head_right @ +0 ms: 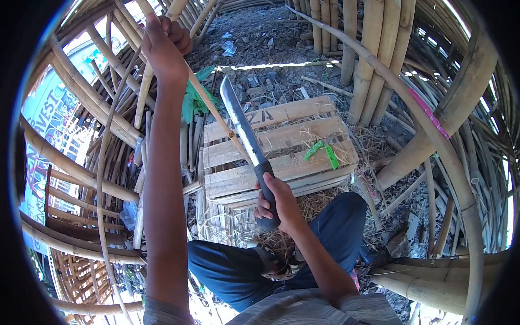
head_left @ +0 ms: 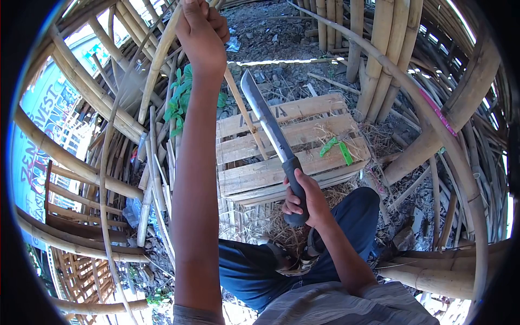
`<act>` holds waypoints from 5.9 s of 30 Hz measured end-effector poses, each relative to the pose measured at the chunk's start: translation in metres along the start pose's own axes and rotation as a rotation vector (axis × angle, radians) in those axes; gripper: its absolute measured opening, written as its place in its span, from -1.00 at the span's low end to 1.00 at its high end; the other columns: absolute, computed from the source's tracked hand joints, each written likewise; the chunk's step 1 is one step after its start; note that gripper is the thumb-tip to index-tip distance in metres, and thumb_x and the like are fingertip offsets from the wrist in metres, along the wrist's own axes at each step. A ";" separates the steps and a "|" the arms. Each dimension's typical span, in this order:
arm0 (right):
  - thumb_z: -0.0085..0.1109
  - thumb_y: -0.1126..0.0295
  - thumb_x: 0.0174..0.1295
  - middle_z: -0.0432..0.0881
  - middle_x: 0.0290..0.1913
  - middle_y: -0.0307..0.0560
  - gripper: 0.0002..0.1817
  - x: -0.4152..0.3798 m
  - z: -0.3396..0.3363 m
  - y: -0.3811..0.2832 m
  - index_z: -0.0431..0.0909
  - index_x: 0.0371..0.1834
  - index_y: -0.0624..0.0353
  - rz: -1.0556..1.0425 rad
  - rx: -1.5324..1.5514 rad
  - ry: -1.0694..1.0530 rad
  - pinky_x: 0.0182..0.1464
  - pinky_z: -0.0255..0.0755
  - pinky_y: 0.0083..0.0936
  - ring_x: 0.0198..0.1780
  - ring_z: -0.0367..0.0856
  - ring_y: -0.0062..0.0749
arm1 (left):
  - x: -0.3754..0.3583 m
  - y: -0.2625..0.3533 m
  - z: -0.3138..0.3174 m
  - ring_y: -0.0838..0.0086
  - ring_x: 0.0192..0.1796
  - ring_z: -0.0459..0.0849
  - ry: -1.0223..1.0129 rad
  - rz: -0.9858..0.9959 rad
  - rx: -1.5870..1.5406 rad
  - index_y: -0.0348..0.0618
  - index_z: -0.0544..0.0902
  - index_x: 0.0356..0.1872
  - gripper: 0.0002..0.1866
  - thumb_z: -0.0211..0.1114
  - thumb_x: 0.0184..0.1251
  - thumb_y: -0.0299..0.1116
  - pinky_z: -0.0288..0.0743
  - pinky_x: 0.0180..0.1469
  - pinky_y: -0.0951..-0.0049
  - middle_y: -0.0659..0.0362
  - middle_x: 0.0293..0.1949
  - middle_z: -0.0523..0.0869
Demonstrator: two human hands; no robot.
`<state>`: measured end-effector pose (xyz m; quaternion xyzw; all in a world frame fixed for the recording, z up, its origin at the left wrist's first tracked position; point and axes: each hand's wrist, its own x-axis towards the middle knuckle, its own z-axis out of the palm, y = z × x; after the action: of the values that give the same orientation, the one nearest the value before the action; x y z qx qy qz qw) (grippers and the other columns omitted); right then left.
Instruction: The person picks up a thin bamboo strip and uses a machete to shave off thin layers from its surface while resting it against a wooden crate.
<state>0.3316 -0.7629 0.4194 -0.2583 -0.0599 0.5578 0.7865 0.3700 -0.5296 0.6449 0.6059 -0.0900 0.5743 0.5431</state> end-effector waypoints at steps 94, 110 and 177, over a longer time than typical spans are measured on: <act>0.17 0.25 0.15 0.52 -0.61 0.12 -0.63 0.032 0.029 0.027 0.43 -0.28 0.43 -0.204 -1.021 0.174 -0.46 0.42 -0.27 -0.59 0.57 -0.14 | -0.007 0.031 -0.041 0.62 -0.65 -0.04 -0.010 -0.131 -0.076 -0.04 0.27 -0.48 -0.54 -0.11 0.51 0.09 -0.16 -0.60 0.52 0.36 -0.66 0.04; 0.18 0.27 0.12 0.56 -0.55 0.22 -0.64 0.016 0.057 0.007 0.46 -0.24 0.44 -0.350 -1.109 0.190 -0.43 0.43 -0.22 -0.51 0.61 -0.05 | -0.012 0.038 -0.039 0.56 -0.58 0.02 0.017 -0.155 -0.042 -0.03 0.27 -0.47 -0.59 -0.14 0.53 0.01 -0.06 -0.53 0.50 0.32 -0.63 0.06; 0.20 0.30 0.15 0.59 -0.50 0.28 -0.66 0.020 0.047 0.016 0.42 -0.22 0.40 -0.335 -0.993 0.121 -0.33 0.48 -0.14 -0.39 0.65 0.12 | -0.006 0.037 -0.029 0.61 -0.64 -0.09 0.140 -0.066 0.170 0.03 0.19 -0.54 -0.58 -0.23 0.57 -0.03 -0.21 -0.64 0.56 0.34 -0.68 0.02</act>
<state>0.3076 -0.7249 0.4482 -0.6185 -0.3119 0.3130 0.6498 0.3235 -0.5254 0.6534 0.6109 0.0170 0.6025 0.5133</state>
